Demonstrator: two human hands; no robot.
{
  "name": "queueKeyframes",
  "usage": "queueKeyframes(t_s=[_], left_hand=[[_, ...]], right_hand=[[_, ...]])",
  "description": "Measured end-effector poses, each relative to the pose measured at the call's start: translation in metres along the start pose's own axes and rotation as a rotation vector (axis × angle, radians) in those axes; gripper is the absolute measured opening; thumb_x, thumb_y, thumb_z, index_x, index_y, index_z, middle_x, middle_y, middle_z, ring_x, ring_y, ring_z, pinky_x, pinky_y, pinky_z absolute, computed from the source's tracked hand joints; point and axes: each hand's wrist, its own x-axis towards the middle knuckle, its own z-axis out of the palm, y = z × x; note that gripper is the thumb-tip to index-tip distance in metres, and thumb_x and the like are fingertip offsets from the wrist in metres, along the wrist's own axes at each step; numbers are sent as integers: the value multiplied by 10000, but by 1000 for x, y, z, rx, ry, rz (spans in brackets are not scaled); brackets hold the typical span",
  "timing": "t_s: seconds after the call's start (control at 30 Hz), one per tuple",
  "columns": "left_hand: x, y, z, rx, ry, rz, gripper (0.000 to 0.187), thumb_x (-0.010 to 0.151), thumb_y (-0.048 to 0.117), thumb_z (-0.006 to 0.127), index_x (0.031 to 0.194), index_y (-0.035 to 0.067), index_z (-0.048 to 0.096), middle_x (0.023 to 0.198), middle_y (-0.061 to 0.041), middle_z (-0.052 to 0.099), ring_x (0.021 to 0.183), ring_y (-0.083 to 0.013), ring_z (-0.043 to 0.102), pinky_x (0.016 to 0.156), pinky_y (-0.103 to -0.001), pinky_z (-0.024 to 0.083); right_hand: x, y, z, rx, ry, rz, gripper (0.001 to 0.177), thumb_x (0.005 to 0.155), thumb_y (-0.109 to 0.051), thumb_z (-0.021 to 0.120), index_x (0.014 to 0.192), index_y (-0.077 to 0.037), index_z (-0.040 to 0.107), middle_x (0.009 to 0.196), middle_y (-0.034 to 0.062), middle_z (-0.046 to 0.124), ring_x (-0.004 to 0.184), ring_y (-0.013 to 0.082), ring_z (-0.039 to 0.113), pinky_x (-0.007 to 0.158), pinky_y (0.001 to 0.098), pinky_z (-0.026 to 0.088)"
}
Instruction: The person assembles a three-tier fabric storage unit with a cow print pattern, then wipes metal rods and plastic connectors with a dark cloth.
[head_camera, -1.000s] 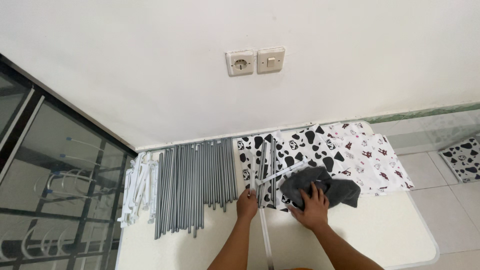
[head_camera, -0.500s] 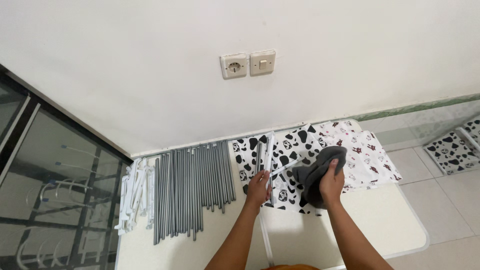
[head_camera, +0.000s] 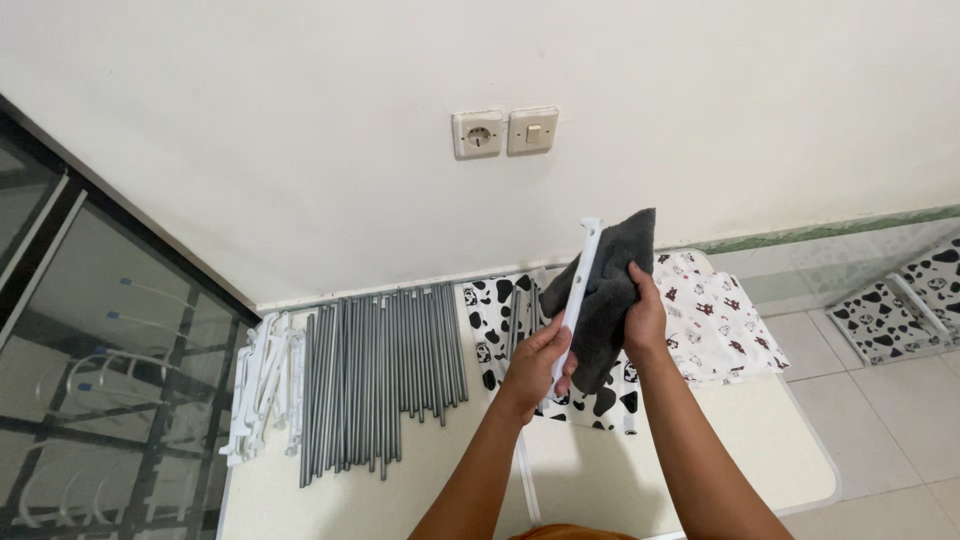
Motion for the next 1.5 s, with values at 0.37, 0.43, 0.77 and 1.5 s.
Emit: queueKeyframes(t_s=[0.37,0.43,0.77,1.5], left_hand=[[6,-13,18,46,106,96,523,1064,262,485,1581,225,419,623,53,421,518,-37,385,454,-209,372],[20,-9,15,102,183,168,501,1070,238,464,1569,185,445,627,49,456,512,-47,427,457,-225,408],[41,8,-2,230,112,-70,580,1046,166,387,1609,213,252,676,-57,575,521,-174,569,524,-325,530],[75,-24,-28,-113,240,-88,658,1048,601,364,1179,21,647,603,-50,560,399,-171,506,369,-307,399]], right_hand=[[-12,-8,50,-779,66,-335,453,1017,-332,518,845,69,638,709,114,619,668,183,548,661,353,459],[-29,-1,62,-852,41,-293,425,976,-337,521,837,39,662,667,82,639,617,173,570,624,343,467],[-17,26,45,-822,58,-20,483,1026,-383,498,1015,80,637,815,217,616,727,342,583,695,451,449],[-34,36,30,-1081,-94,-278,364,946,-308,552,921,42,650,772,202,661,723,323,636,726,408,504]])
